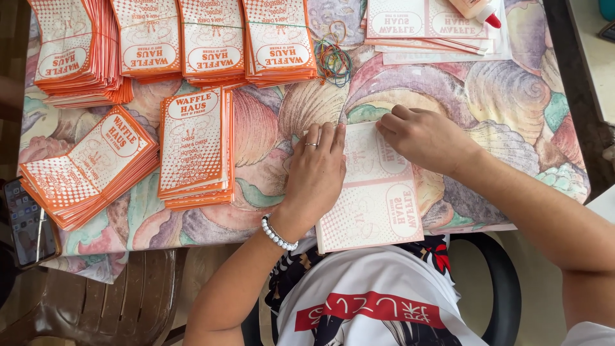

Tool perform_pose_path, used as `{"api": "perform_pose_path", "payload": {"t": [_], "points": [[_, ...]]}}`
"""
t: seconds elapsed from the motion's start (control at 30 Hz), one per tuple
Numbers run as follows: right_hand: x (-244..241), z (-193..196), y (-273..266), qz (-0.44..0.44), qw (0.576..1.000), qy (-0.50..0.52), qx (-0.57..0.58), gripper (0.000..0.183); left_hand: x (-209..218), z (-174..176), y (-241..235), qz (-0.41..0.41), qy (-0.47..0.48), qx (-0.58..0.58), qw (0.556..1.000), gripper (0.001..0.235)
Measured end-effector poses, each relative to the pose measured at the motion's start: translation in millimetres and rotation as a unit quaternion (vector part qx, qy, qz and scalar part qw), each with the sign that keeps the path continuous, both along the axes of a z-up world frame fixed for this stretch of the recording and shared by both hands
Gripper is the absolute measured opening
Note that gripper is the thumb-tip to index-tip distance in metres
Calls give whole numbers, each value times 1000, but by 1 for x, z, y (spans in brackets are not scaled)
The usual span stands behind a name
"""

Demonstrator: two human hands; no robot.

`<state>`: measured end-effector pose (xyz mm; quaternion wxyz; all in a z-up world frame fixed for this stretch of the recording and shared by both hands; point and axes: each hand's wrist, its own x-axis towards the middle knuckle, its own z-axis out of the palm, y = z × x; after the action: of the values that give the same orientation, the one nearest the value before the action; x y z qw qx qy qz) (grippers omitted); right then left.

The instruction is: Folding printed paper sheets into bags and stacking them on a table.

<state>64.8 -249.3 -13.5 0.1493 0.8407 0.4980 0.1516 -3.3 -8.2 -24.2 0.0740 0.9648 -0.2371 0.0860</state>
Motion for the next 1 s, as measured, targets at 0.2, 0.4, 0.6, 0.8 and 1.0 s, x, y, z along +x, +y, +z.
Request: {"api": "perform_pose_path", "payload": {"t": [0.2, 0.4, 0.6, 0.8, 1.0], "points": [[-7, 25, 11, -23, 999, 27, -8, 15, 2, -5, -3, 11, 2, 26, 1000, 52], [-7, 38, 23, -31, 999, 34, -20, 23, 5, -5, -8, 15, -20, 40, 999, 52], [6, 17, -1, -16, 999, 30, -11, 12, 8, 1, -10, 24, -33, 42, 998, 50], [11, 18, -8, -27, 997, 64, -30, 11, 7, 13, -15, 21, -28, 62, 997, 51], [15, 23, -5, -39, 994, 85, -52, 9, 11, 18, -15, 15, -33, 72, 997, 48]]}}
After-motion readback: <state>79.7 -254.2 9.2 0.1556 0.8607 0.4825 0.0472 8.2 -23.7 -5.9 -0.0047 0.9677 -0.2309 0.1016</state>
